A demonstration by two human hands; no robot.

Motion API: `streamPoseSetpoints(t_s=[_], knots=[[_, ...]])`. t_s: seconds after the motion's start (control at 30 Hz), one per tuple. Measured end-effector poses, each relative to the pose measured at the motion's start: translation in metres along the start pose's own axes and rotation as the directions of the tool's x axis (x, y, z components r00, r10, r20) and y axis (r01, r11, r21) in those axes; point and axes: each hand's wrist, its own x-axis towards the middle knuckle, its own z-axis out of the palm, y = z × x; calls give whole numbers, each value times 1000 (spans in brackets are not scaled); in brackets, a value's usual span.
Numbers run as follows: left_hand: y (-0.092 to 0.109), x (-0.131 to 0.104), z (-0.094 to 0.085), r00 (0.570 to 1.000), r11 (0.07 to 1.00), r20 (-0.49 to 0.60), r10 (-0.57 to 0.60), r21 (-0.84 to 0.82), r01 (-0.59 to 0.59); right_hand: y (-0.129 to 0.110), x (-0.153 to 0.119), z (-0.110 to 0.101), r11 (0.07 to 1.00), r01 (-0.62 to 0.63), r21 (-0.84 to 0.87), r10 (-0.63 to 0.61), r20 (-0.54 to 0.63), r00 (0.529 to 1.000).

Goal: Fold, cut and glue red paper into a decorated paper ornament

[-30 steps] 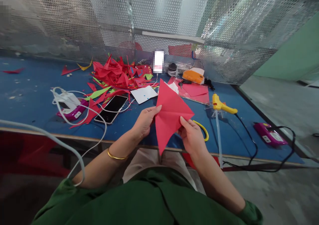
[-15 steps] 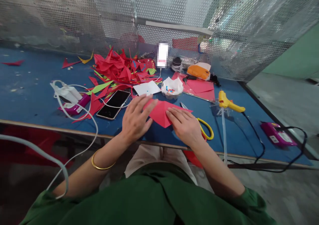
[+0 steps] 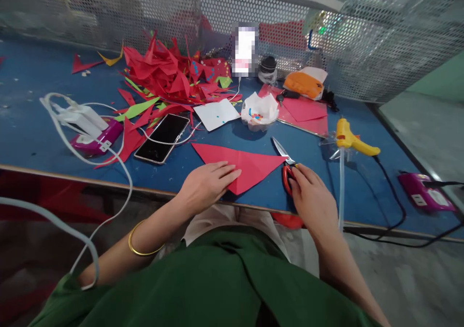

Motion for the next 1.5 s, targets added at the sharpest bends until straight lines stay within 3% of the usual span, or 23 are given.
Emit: streamPoseSetpoints(t_s=[0.13, 0.4, 0.5, 0.57, 0.6, 0.67, 0.7, 0.77, 0.9, 1.07, 1.3, 1.5], knots=[[3, 3, 0, 1000, 1000, 11, 18, -5, -18, 3, 4, 2, 994, -92, -64, 92, -10, 996], [6, 4, -1, 1000, 1000, -12, 2, -5, -2, 19, 37, 10, 966, -207, -155, 212, 11, 977], [11, 8, 2, 1000, 1000, -22, -17, 3, 17, 16, 40, 2, 970, -219, -109, 212, -70, 975], [15, 13, 5, 999, 1000, -35, -22, -7, 22, 4, 36, -7, 995, -98, 8, 98, -136, 986], [17, 15, 6, 999, 1000, -37, -24, -16, 23, -5, 32, -11, 995, 23, 99, -10, -129, 992], [21, 17, 7, 999, 999, -32, -27, -31, 26, -22, 25, -15, 913, 255, 318, -265, -14, 964], [23, 17, 6, 999, 999, -23, -33, -34, 32, -30, 21, -15, 862, 299, 410, -345, 41, 938], [25, 15, 5, 999, 998, -2, -48, -35, 48, -42, 15, -9, 819, 274, 504, -372, 103, 923], [24, 3, 2, 994, 988, -25, -110, -115, 106, -49, 10, 1, 834, 113, 540, -215, 129, 968], [15, -2, -4, 941, 915, -75, -329, -273, 298, -47, 17, 1, 796, -58, 603, -42, 150, 988], [5, 13, -9, 867, 806, 14, -498, -360, 469, -55, 27, 5, 759, -279, 588, 192, 207, 959], [7, 17, -8, 823, 781, 62, -565, -281, 557, -62, 31, 6, 771, -359, 525, 280, 227, 933]])
